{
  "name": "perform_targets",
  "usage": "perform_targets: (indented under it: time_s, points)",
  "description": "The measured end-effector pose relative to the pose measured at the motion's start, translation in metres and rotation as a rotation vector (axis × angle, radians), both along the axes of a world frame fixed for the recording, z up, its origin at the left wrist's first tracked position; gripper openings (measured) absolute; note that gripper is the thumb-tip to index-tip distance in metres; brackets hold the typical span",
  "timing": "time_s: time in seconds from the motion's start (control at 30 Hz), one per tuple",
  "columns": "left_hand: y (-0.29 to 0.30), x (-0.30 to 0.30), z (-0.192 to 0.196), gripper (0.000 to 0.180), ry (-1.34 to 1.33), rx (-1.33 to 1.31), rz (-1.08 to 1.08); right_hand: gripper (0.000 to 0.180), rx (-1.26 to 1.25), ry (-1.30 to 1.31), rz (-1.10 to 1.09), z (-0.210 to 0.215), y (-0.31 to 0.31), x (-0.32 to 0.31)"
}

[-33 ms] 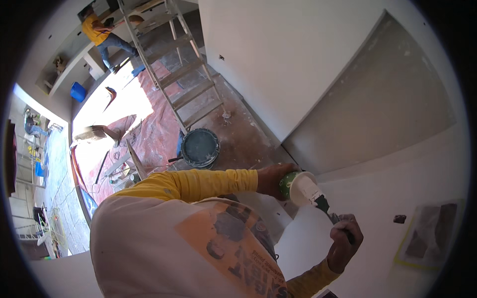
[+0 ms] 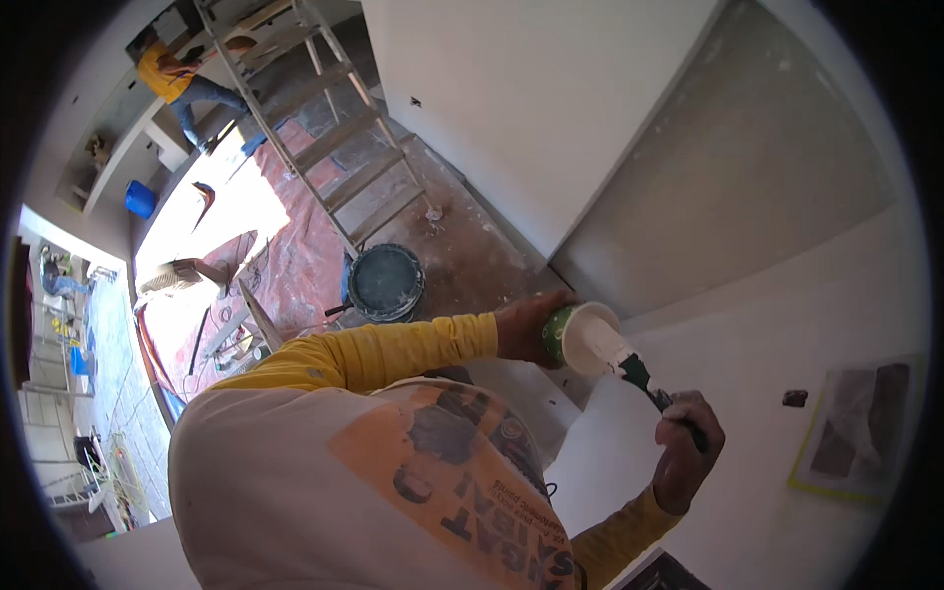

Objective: The person paints the wall around a window frame and later around a taped-off wall fixture using a small brush and a cup of white paint. The person briefly wipes the floor with a cloth before resuming painting.

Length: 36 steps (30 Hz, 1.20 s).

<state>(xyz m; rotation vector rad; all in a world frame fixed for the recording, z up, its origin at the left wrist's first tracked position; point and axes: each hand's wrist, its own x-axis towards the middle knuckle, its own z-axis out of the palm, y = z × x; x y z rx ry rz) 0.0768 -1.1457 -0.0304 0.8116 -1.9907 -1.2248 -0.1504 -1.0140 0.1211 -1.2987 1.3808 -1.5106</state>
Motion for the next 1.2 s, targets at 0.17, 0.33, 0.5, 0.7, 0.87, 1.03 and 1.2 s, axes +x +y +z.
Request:
perform_targets:
  time_s: [0.17, 0.33, 0.5, 0.7, 0.87, 1.03, 1.2]
  points:
    - [-0.016, -0.046, -0.022, 0.093, -0.075, -0.114, 0.017, 0.026, 0.175, -0.147, -0.107, -0.006, 0.006, -0.039]
    - [-0.013, -0.076, -0.038, 0.092, -0.051, -0.090, 0.027, 0.033, 0.052, -0.553, -0.342, -0.031, 0.041, -0.109]
    - [-0.009, -0.121, -0.051, 0.091, -0.082, 0.026, -0.143, 0.038, -0.111, -1.120, -0.174, -0.098, 0.085, -0.152]
    - [-0.019, -0.221, -0.061, 0.096, -0.054, 0.047, -0.488, 0.044, -0.522, -1.234, -0.050, -0.120, 0.126, -0.169]
    - [-0.039, -0.294, -0.098, 0.099, 0.022, 0.136, -0.768, 0.046, -0.857, -0.733, -0.396, -0.103, 0.156, -0.158]
    - [-0.071, -0.334, -0.157, 0.101, 0.070, 0.007, -0.931, 0.030, -0.907, 0.200, -1.069, -0.109, 0.144, -0.144]
    - [-0.123, -0.320, -0.188, 0.096, 0.030, 0.209, -0.908, 0.025, -0.800, 0.686, -1.436, -0.071, 0.094, -0.174]
